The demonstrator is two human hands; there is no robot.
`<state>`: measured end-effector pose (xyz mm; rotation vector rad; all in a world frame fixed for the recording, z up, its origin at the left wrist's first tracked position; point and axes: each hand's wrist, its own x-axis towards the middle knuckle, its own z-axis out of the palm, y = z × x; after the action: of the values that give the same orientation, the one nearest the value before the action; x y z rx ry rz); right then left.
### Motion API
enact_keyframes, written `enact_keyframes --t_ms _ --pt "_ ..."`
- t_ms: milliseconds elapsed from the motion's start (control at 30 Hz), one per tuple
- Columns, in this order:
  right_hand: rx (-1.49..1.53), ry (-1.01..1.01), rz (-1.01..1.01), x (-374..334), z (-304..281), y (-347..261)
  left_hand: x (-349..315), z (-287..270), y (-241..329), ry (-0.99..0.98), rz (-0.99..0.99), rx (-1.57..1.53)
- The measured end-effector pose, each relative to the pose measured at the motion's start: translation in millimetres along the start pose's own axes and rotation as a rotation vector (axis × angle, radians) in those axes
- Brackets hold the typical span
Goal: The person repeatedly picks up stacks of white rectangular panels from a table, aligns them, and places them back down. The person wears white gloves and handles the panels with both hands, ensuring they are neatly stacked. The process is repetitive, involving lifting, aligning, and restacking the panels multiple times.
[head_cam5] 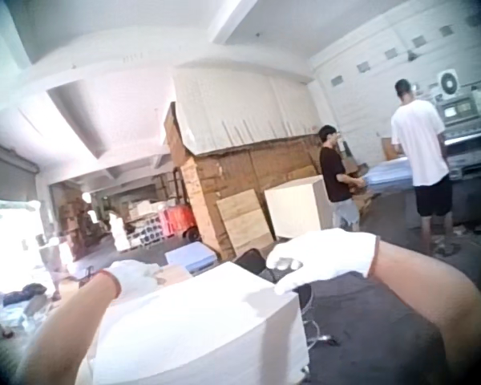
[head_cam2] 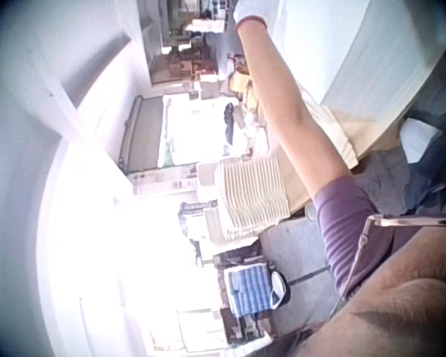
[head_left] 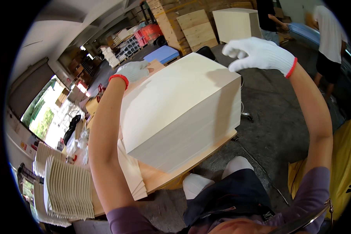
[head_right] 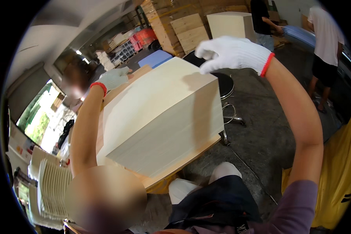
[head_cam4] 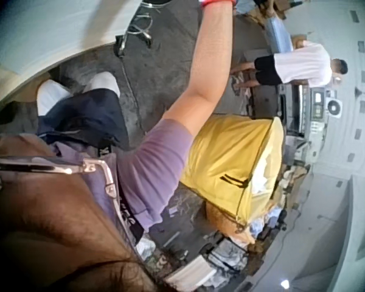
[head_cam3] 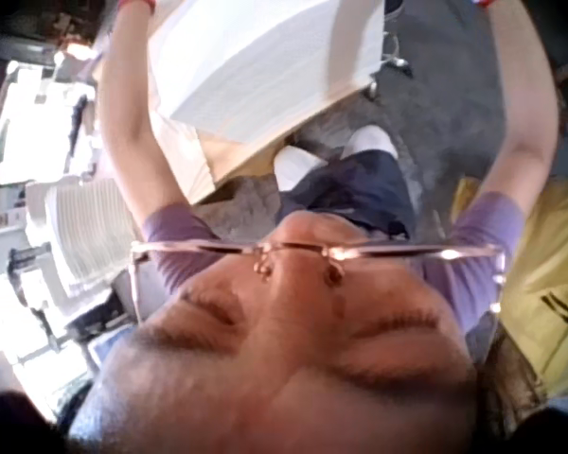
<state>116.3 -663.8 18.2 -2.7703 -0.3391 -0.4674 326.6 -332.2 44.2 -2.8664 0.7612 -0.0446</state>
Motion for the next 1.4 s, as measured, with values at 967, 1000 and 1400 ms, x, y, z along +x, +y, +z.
enact_keyframes --t_ms 967,1000,1400 --pt "-0.004 0.104 0.21 -5.7 74.1 14.5 -38.4 25.6 136.4 0.051 0.32 -0.388" --pt "-0.043 0.142 0.155 -1.7 74.3 19.8 -40.5 27.0 137.3 0.053 0.315 -0.418" --pt "0.757 0.379 0.166 24.3 102.6 13.1 -44.3 67.1 152.8 0.326 0.46 -0.864"
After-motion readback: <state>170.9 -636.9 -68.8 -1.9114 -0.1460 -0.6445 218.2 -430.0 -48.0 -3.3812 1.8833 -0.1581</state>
